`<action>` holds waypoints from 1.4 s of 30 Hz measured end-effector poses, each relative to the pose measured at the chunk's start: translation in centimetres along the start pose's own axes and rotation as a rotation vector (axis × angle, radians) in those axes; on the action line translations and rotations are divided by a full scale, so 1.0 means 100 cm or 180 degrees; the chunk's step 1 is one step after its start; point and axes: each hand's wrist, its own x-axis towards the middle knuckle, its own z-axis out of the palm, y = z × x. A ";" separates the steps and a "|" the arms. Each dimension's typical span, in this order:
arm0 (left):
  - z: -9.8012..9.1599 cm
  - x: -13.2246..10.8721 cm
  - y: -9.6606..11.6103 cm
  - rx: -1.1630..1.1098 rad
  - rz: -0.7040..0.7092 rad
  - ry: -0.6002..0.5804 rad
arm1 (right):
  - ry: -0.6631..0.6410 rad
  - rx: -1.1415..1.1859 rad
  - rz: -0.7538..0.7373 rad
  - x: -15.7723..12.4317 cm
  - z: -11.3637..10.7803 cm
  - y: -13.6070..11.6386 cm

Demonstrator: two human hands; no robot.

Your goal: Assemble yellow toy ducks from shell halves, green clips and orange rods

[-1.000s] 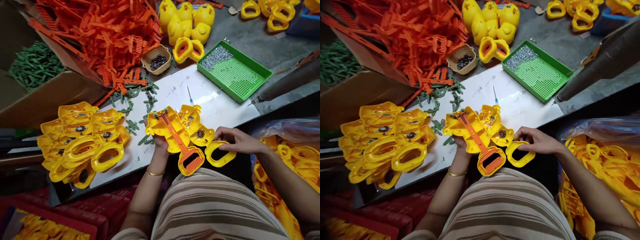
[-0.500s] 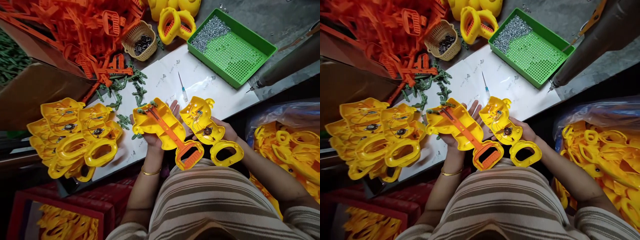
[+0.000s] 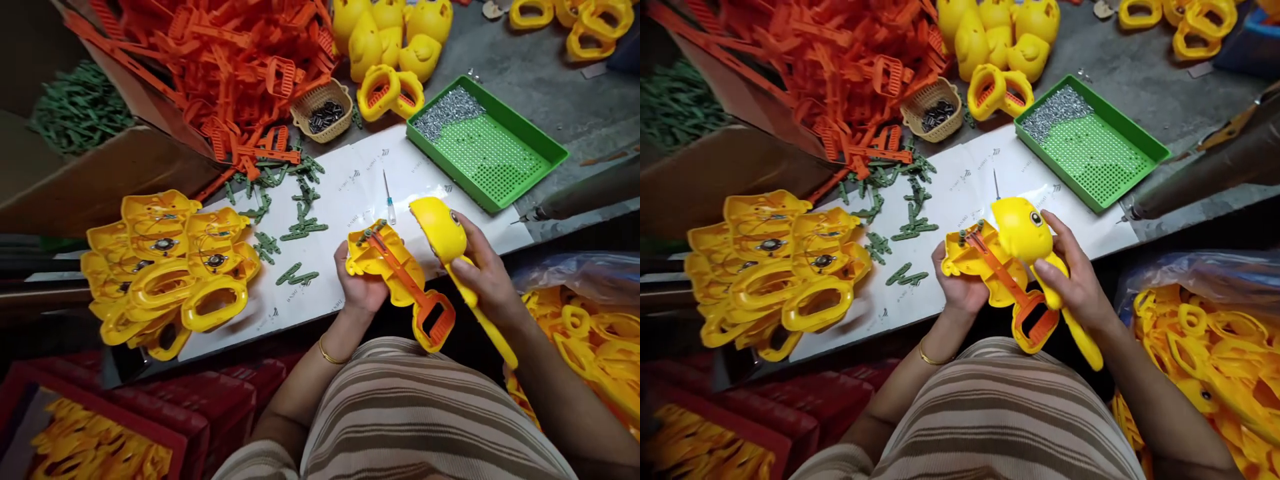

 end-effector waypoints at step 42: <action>-0.033 -0.002 -0.007 -0.0145 -0.0458 0.0640 | 0.0155 -0.2357 -0.1425 -0.003 0.060 0.023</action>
